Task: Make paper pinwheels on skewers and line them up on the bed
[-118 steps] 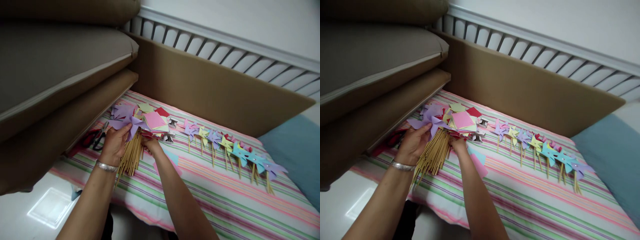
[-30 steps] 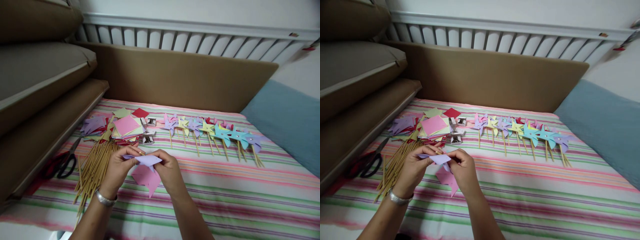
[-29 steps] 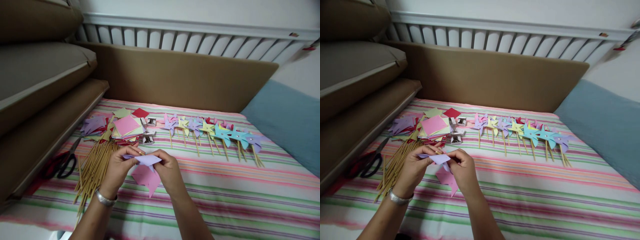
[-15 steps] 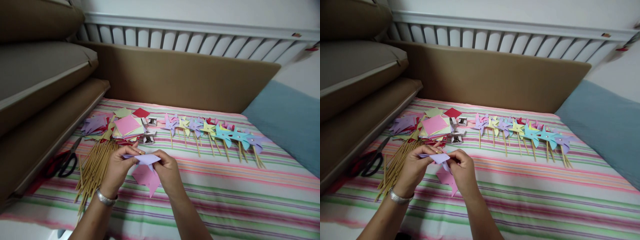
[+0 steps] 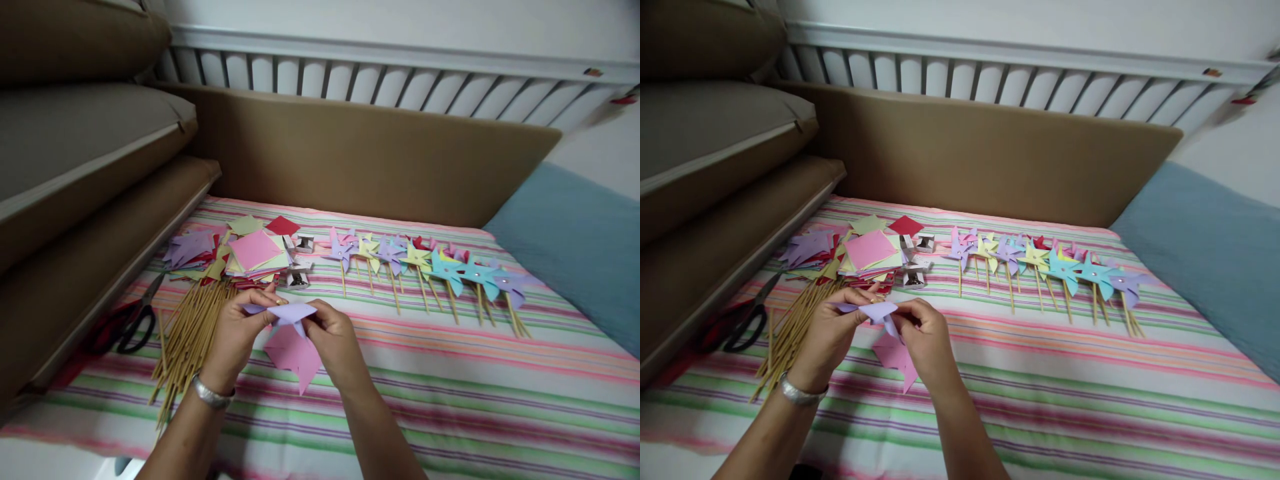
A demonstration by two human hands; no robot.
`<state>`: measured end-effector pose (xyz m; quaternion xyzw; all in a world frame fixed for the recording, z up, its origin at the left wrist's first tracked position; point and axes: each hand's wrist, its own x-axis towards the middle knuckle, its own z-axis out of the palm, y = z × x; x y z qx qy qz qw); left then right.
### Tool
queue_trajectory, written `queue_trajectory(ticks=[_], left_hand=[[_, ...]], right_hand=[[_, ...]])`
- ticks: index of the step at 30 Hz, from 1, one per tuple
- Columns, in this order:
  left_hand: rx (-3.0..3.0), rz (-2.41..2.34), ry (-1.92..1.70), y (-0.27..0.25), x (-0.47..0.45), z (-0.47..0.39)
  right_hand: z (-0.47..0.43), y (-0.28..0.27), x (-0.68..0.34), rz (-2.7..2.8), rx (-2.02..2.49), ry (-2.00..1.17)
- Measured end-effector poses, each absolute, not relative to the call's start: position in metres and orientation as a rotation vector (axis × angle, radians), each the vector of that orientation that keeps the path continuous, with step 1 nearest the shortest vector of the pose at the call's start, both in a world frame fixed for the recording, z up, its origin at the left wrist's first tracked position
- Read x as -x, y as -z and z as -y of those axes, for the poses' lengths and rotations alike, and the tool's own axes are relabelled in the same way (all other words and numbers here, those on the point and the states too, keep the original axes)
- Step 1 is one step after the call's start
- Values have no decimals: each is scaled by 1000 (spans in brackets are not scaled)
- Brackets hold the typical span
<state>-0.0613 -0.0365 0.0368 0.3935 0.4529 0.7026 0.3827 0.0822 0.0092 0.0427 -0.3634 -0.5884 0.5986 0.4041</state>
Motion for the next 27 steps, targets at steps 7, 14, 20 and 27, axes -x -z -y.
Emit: queue_trajectory(ticks=[7,14,20,27], left_hand=[[-607,-1163,-1848,-35,77,33],[-378,-1150,-1807,-36,80,33],[-402,-1118,-1814,-36,81,33],[-403,-1136,-1915,-37,94,35]], right_hand=[[-21,-26,-94,1685,1117,-1461],[-22,-6,-89,1805,1189,-1389],[-22,-2,-87,1828,1195,-1407],[-24,-14,-92,1749,1295,-1440]])
